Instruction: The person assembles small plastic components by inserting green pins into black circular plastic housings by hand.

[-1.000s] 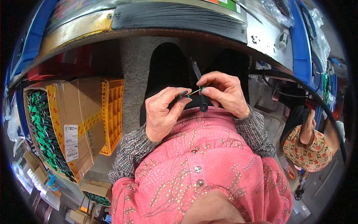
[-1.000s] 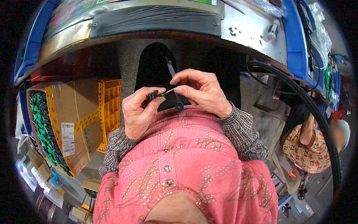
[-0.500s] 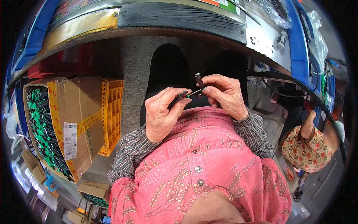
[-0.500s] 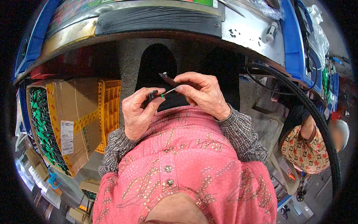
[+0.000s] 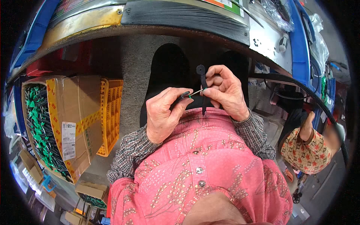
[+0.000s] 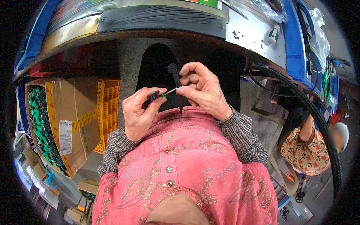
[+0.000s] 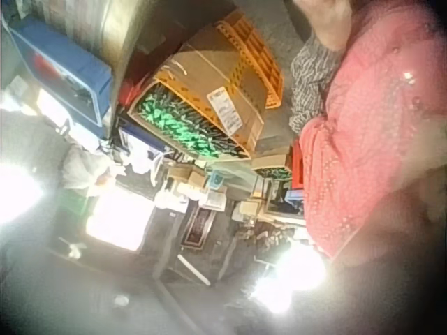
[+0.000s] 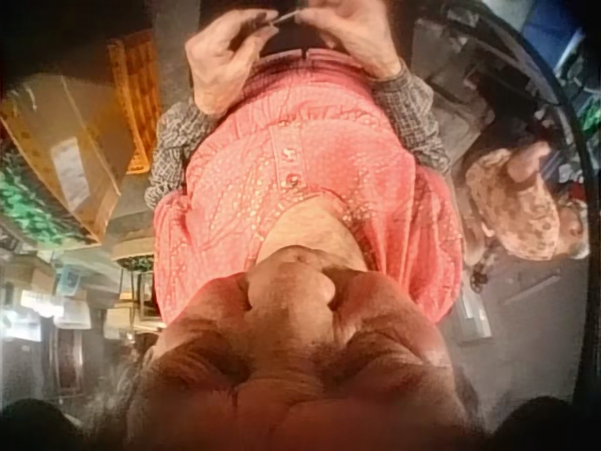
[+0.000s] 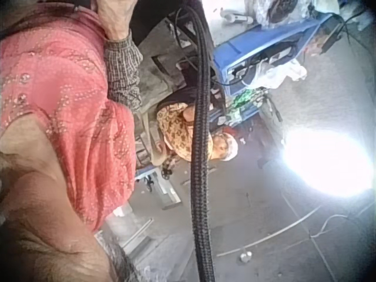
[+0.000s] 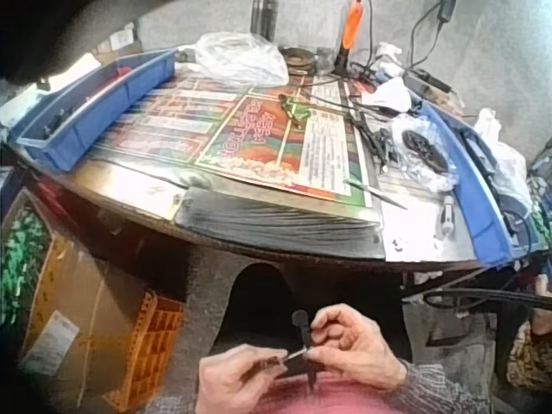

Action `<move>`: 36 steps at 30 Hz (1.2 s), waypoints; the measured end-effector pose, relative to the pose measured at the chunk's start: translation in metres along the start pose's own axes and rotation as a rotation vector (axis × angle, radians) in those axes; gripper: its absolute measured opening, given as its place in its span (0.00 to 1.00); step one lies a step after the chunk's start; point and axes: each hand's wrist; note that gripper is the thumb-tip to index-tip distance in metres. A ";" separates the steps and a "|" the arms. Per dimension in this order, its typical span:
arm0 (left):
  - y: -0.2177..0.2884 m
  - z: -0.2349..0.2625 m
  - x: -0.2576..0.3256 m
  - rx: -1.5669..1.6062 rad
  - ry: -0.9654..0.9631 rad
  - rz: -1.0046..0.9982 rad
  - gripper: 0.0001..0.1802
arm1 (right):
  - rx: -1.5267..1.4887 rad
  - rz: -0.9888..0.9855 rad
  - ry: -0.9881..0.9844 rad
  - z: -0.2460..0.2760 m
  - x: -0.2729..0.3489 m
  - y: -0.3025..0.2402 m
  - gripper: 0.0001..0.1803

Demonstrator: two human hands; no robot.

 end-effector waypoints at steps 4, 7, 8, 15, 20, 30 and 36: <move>0.000 0.001 -0.002 -0.014 0.009 -0.042 0.10 | 0.118 -0.060 -0.072 0.007 0.001 0.004 0.10; -0.002 0.001 -0.001 -0.012 0.016 -0.049 0.10 | 0.182 0.117 -0.116 0.007 -0.002 0.009 0.09; -0.002 0.001 -0.001 -0.012 0.014 -0.045 0.10 | 0.182 0.118 -0.116 0.007 -0.001 0.008 0.09; 0.001 0.003 0.000 0.032 0.016 0.003 0.09 | 0.044 0.008 -0.094 0.007 0.001 0.005 0.09; 0.000 0.001 -0.001 -0.003 0.028 -0.058 0.09 | -0.029 -0.020 -0.094 0.009 0.001 0.005 0.09; -0.003 0.001 -0.004 -0.008 0.009 -0.061 0.10 | -0.009 -0.136 -0.069 0.008 -0.003 0.002 0.13; -0.007 0.002 -0.007 0.033 -0.037 0.001 0.10 | 0.028 -0.108 -0.091 0.014 -0.002 0.008 0.07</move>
Point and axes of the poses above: each hand's wrist, its own x-axis away from the middle knuckle, its own z-axis out of the back of the hand, y = z × x, and after that the axes turned 12 degrees about z, right-handed
